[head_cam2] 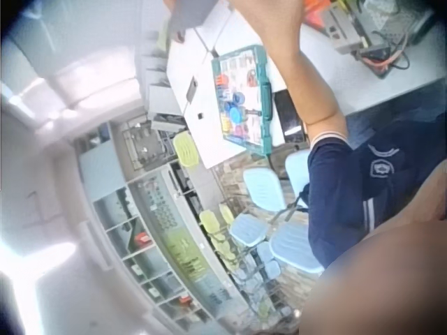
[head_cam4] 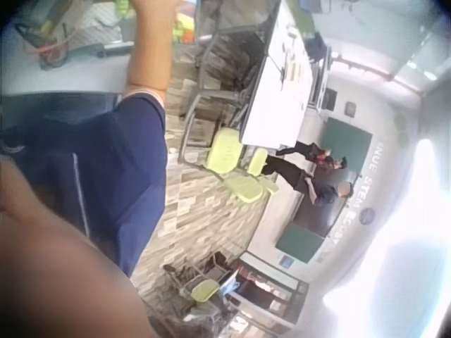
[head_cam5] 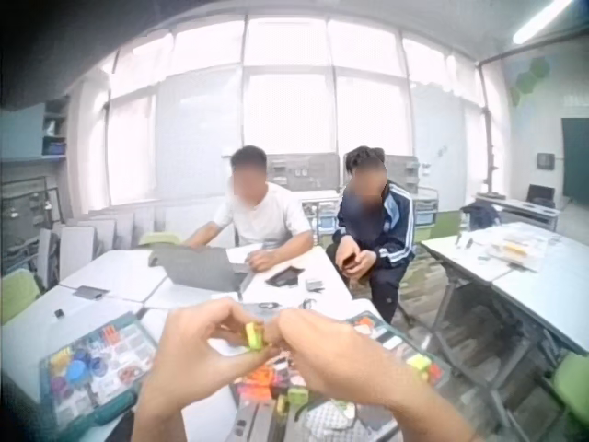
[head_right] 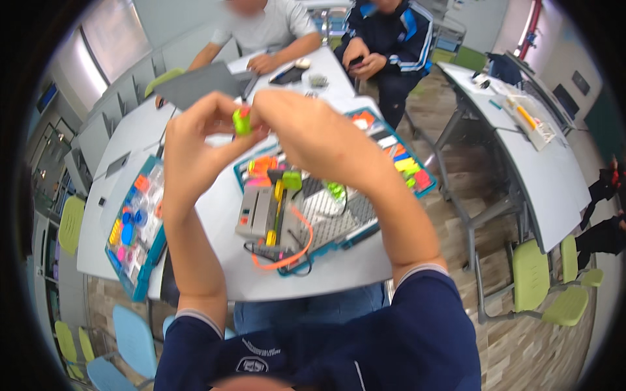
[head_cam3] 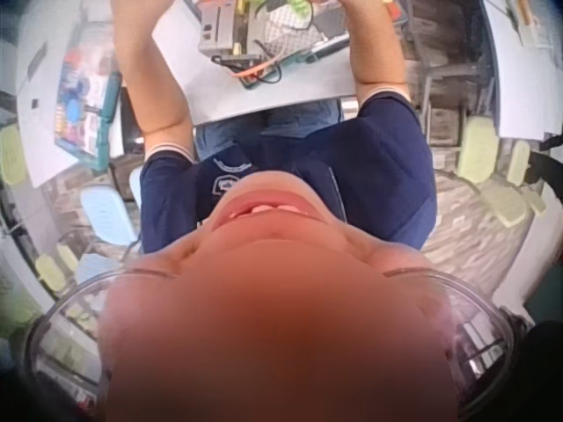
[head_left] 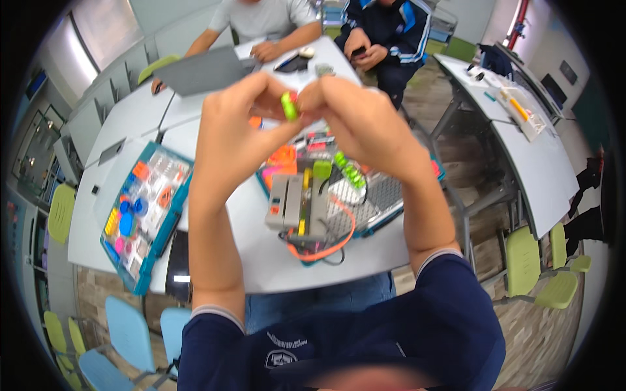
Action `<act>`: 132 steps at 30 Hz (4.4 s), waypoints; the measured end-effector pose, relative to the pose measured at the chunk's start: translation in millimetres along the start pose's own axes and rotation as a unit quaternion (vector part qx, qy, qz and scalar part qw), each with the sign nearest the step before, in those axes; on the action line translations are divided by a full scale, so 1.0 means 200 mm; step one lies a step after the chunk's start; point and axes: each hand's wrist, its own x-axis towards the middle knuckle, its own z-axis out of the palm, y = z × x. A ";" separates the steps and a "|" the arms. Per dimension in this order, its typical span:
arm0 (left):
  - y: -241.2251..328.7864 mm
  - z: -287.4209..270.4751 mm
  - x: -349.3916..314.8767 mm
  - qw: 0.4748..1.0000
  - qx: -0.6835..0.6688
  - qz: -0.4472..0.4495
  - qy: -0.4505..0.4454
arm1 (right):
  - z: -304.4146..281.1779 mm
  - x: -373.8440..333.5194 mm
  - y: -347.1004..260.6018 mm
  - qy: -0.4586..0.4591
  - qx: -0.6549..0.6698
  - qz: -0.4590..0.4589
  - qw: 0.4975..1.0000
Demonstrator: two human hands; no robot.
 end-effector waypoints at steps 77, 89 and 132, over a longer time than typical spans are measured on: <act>-0.37 -0.22 -0.01 0.919 0.327 -0.162 -0.147 | 0.45 -0.12 0.36 -0.161 0.056 0.115 0.979; -0.35 -0.26 -0.02 0.956 0.213 -0.123 -0.160 | 0.55 -0.17 0.41 -0.173 0.066 0.081 0.979; -0.30 0.04 0.04 0.963 0.199 0.175 -0.040 | 0.40 -0.06 0.25 0.080 0.314 0.330 0.887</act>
